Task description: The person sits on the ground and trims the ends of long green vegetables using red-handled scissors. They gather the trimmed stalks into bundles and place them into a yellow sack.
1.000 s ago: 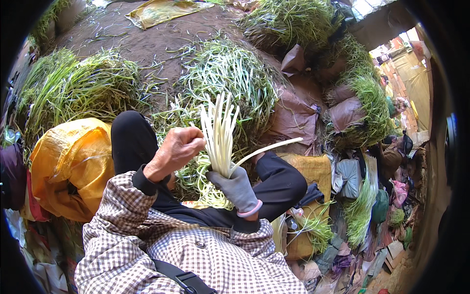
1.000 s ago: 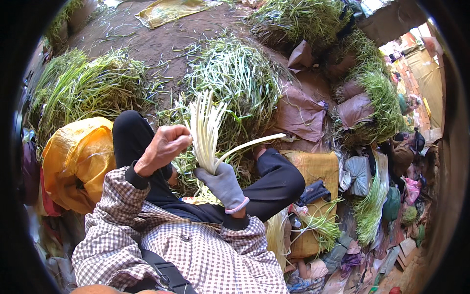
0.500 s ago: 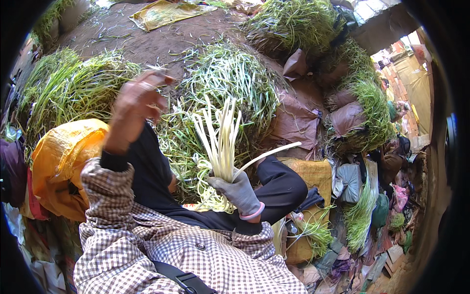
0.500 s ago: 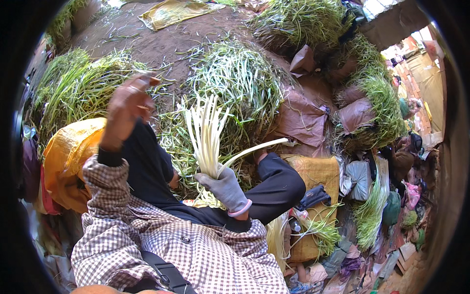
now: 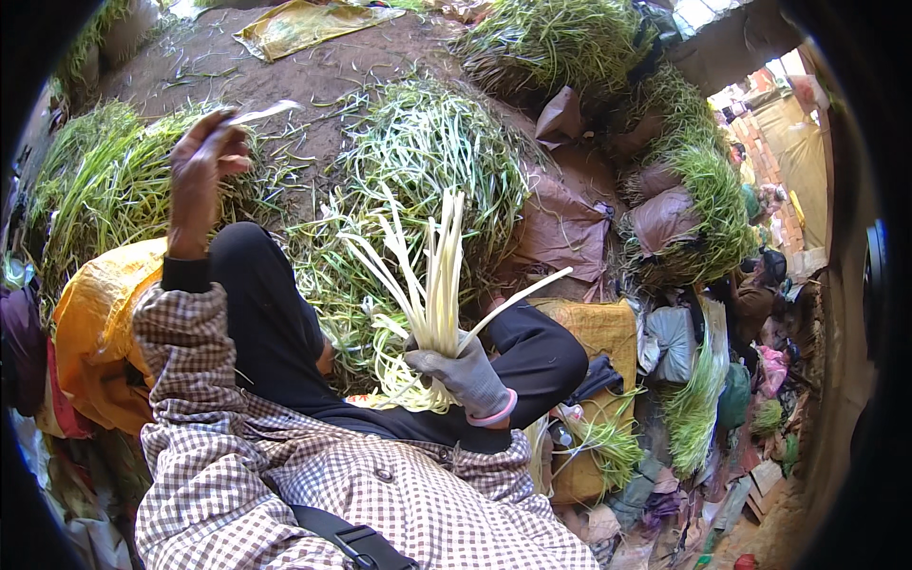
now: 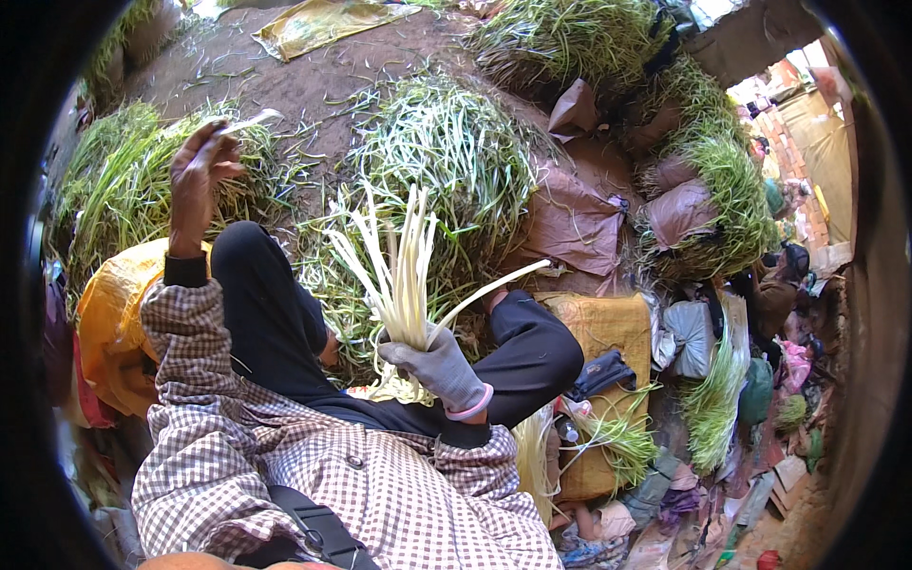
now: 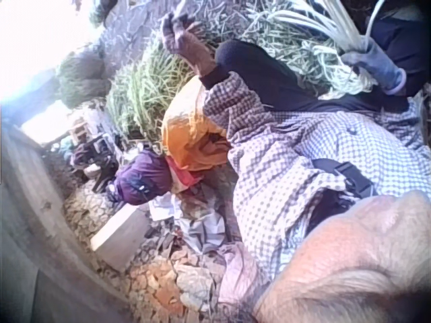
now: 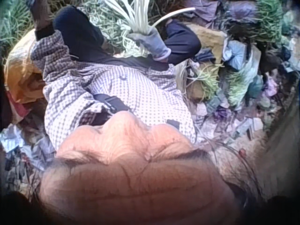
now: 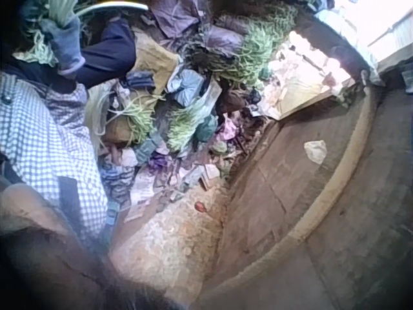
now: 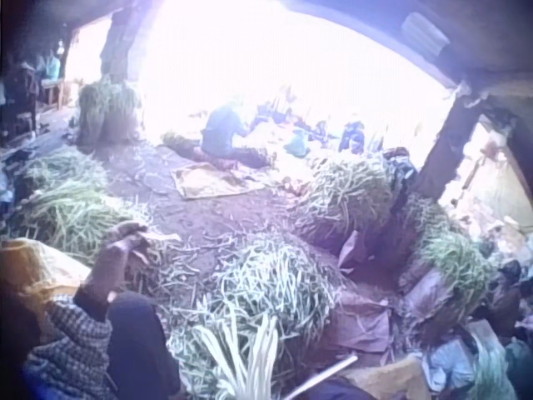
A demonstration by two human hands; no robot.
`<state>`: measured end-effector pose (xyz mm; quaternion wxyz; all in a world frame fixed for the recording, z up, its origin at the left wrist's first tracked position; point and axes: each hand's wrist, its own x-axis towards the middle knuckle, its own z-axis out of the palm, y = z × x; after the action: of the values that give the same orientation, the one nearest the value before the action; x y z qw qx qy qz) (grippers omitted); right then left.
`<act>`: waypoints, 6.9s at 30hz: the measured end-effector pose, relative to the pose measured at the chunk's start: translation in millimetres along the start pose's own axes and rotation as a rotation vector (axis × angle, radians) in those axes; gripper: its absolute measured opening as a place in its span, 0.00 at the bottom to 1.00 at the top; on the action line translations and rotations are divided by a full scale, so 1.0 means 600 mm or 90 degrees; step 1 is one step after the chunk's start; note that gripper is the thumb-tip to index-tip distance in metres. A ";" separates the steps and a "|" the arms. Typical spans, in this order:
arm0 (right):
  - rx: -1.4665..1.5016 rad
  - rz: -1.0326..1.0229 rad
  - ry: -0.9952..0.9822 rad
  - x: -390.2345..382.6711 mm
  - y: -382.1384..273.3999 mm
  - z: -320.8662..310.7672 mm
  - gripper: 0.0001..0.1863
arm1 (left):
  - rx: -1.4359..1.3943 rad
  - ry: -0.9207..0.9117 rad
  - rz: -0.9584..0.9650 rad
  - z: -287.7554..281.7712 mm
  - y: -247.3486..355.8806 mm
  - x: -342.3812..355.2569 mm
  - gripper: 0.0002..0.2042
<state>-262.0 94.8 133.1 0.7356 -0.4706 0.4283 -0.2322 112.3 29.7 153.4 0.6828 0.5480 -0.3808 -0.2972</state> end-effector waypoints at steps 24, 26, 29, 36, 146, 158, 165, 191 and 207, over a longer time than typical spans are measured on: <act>-0.039 -0.206 -0.094 0.015 -0.060 0.064 0.17 | -0.425 -0.636 -0.317 0.197 0.032 -0.229 0.36; -0.116 -0.210 -0.098 0.029 -0.058 0.061 0.27 | -0.431 -0.576 -0.337 0.203 0.045 -0.224 0.26; -0.030 -0.180 -0.184 0.057 -0.050 0.045 0.21 | -0.420 -0.530 -0.231 0.210 0.079 -0.190 0.19; -0.485 -0.090 -0.109 0.067 0.057 -0.041 0.19 | -0.495 -0.204 0.100 0.140 0.214 0.003 0.11; 0.363 -0.489 0.268 -0.007 -0.113 -0.040 0.19 | -0.080 -0.442 -0.147 0.200 -0.035 -0.209 0.07; 0.201 -0.280 0.255 0.039 -0.085 0.029 0.14 | -0.110 -0.518 -0.230 0.203 -0.012 -0.253 0.17; 0.197 -0.289 0.253 0.039 -0.075 0.027 0.15 | -0.289 -0.466 -0.301 0.202 -0.034 -0.255 0.14; 0.379 -0.472 0.417 -0.008 -0.092 -0.086 0.14 | -0.225 -0.194 -0.082 0.146 -0.071 -0.184 0.07; 0.441 -0.389 0.213 0.053 -0.079 0.009 0.11 | -0.277 -0.336 -0.137 0.176 -0.058 -0.219 0.09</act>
<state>-238.1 52.4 163.5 0.6685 -0.2586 0.2805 -0.6384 -46.8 74.7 105.5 0.6266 0.3311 -0.4115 -0.5730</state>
